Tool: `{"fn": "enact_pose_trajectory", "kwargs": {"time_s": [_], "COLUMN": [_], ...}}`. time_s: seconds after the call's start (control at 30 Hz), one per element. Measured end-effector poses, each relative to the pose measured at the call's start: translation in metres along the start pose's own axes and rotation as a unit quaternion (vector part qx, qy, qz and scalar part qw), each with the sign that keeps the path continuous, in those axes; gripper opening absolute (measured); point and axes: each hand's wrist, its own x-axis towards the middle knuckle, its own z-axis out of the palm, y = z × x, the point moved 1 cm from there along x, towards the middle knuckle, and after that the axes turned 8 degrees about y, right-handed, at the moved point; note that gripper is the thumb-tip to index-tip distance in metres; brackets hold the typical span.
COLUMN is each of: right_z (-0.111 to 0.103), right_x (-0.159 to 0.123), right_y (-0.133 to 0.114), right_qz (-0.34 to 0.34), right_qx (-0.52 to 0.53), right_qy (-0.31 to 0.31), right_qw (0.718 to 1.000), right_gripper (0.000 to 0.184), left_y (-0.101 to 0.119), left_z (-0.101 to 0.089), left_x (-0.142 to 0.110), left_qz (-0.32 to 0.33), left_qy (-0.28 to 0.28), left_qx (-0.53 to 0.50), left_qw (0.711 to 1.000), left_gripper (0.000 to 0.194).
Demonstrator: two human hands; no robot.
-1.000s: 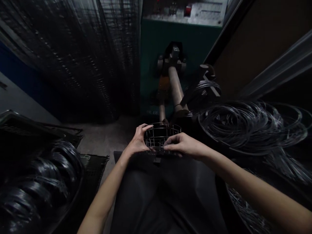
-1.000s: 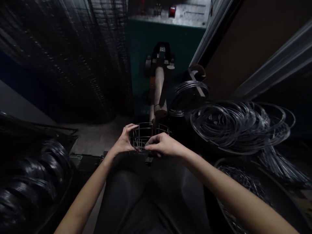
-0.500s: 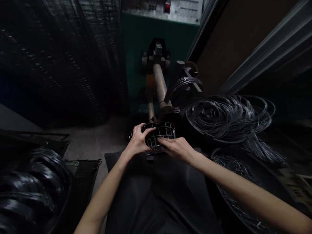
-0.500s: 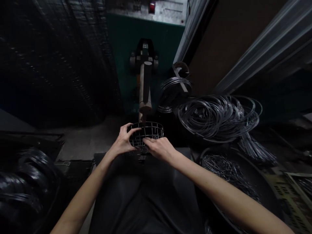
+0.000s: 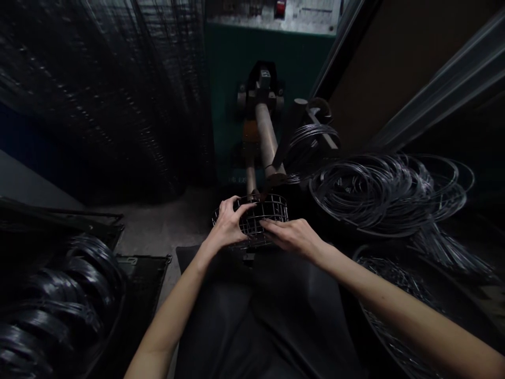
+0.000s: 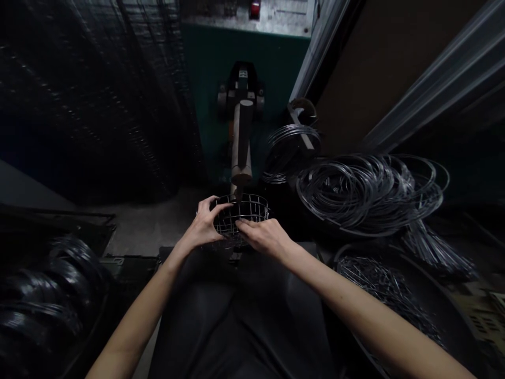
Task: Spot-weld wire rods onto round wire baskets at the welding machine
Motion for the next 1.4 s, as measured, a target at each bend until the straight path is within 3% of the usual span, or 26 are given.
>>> {"fn": "enact_pose_trajectory", "kwargs": {"time_s": [0.2,0.43,0.7,0.97,1.2,1.3,1.4], "right_z": [-0.002,-0.006,0.01,0.02,0.028,0.02,0.005], "right_x": [0.004,0.006,0.016,0.011,0.035,0.025,-0.013], "right_y": [0.003,0.002,0.018,0.029,0.045,0.04,0.049], "right_qz": [0.042,0.08,0.137,0.185,0.21,0.232,0.271], "right_qx": [0.054,0.106,0.117,0.171,0.202,0.212,0.217], "right_qy": [-0.03,-0.033,0.015,0.172,0.182,0.185,0.179], "right_qw": [0.997,0.991,0.984,0.952,0.939,0.931,0.921], "right_gripper": [0.033,0.033,0.03,0.017,0.018,0.02,0.025], "left_y": [-0.005,-0.004,-0.016,-0.021,-0.034,-0.043,-0.035], "left_z": [-0.001,-0.009,-0.007,-0.007,-0.006,-0.005,-0.01], "left_x": [0.004,0.011,0.035,0.043,0.066,0.071,0.065], "left_qz": [0.003,-0.038,-0.038,-0.046,-0.058,-0.056,-0.03], "left_qy": [-0.009,-0.046,-0.03,-0.012,-0.01,-0.005,-0.006], "left_qx": [-0.009,-0.035,-0.032,-0.018,-0.006,0.01,0.021], "left_qw": [1.0,0.998,0.998,0.999,0.998,0.998,0.999], "left_gripper": [0.088,0.094,0.095,0.095,0.091,0.091,0.096]}}
